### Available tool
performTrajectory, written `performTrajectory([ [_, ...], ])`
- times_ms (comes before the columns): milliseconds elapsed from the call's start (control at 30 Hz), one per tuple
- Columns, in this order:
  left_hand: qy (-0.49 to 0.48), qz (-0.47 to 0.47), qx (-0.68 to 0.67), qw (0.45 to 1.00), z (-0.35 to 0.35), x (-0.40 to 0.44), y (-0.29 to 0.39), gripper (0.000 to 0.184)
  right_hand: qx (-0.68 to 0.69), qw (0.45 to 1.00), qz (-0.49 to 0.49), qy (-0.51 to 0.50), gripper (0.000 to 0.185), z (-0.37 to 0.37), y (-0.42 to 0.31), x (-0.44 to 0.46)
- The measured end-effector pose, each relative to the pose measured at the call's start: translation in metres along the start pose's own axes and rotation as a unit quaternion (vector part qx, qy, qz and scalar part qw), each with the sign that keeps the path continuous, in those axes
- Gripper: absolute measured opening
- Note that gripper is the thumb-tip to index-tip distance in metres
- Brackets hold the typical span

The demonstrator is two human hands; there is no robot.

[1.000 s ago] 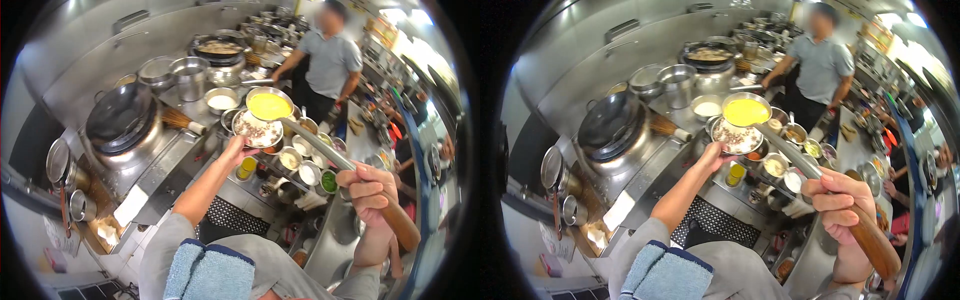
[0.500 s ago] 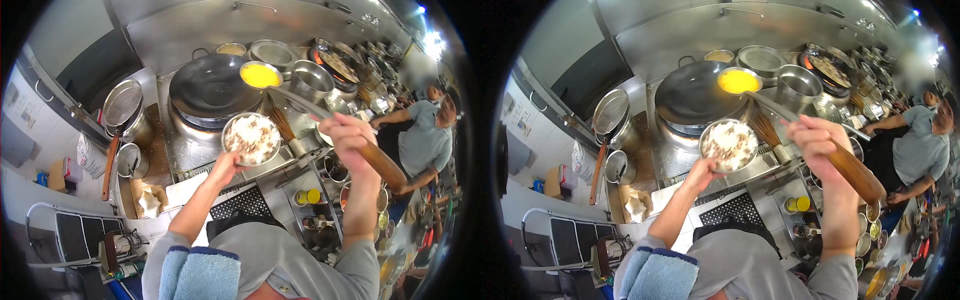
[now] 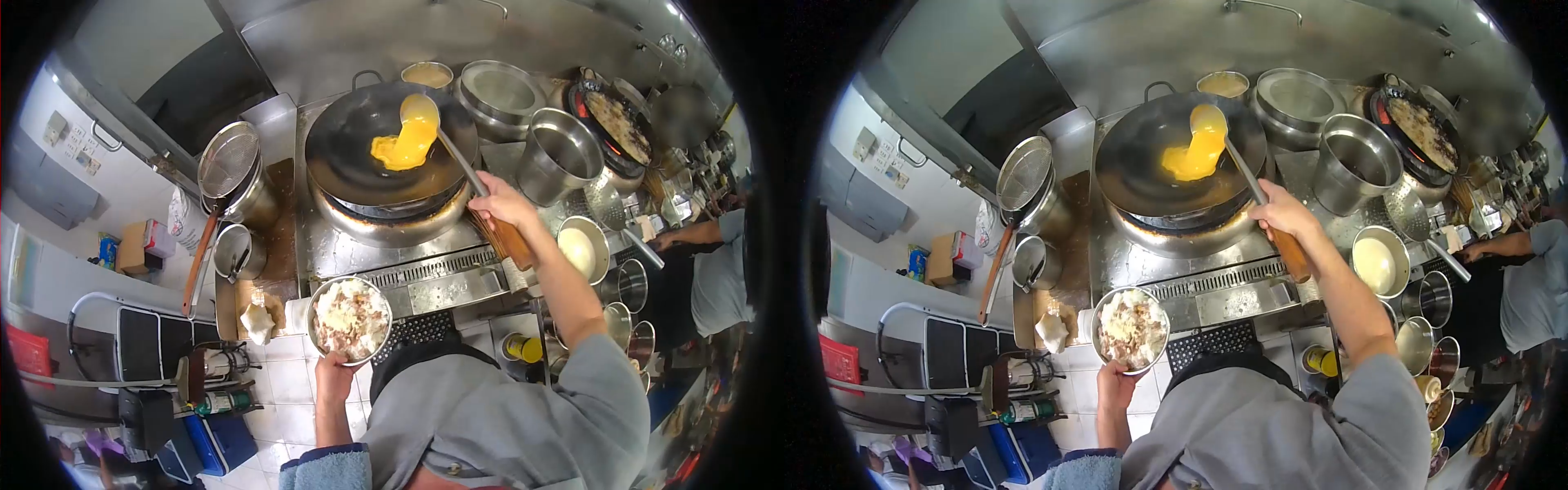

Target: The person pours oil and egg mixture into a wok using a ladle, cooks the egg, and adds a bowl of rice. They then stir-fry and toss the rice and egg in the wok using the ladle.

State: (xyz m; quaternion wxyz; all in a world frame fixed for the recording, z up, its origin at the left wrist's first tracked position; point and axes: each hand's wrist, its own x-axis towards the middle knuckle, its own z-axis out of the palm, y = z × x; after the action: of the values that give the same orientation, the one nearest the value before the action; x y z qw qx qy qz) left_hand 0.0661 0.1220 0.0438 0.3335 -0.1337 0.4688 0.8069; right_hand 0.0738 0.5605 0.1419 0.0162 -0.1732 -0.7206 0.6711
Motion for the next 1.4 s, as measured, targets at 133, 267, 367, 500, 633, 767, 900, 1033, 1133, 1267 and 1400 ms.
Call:
performTrajectory([
  [133,0.011,0.019,-0.001,1.000,0.004,-0.007,-0.005,0.065,-0.199,0.977,-0.064,0.031,0.069,-0.017,-0.021,0.003],
  [267,0.008,0.010,-0.007,1.000,0.007,-0.007,0.004,0.067,-0.461,0.881,-0.102,0.048,0.075,-0.014,-0.008,0.011],
  [367,-0.016,-0.017,-0.009,1.000,0.002,0.012,0.014,0.071,-0.564,0.817,-0.121,0.018,0.054,0.006,-0.012,0.008],
  [500,-0.057,-0.017,0.023,0.998,-0.011,0.030,0.025,0.077,-0.539,0.842,-0.004,0.021,0.045,0.028,-0.008,0.006],
  [633,-0.076,-0.045,0.033,0.996,-0.023,0.047,0.031,0.075,-0.658,0.744,-0.105,0.052,0.051,0.042,-0.003,-0.016],
  [767,-0.087,-0.053,0.032,0.994,-0.017,0.047,0.036,0.074,-0.386,0.890,-0.241,0.005,0.045,0.101,-0.025,-0.111],
  [900,-0.080,-0.038,0.070,0.994,-0.036,0.059,0.032,0.066,-0.269,0.927,0.015,-0.262,0.032,0.132,0.142,-0.135],
  [1033,-0.083,0.045,0.434,0.896,-0.054,0.058,0.031,0.060,-0.368,0.858,0.348,-0.087,0.020,0.087,0.388,-0.108],
  [1133,-0.067,0.052,0.639,0.765,-0.077,0.062,0.036,0.056,-0.225,0.865,0.396,0.209,0.014,0.052,0.449,-0.083],
  [1267,-0.025,0.129,0.745,0.654,0.031,-0.013,0.050,0.044,-0.171,0.765,0.343,0.518,0.021,0.047,0.556,-0.019],
  [1400,0.017,0.122,0.142,0.982,0.083,-0.045,0.024,0.034,-0.143,0.776,0.449,0.419,0.022,0.018,0.509,-0.033],
])
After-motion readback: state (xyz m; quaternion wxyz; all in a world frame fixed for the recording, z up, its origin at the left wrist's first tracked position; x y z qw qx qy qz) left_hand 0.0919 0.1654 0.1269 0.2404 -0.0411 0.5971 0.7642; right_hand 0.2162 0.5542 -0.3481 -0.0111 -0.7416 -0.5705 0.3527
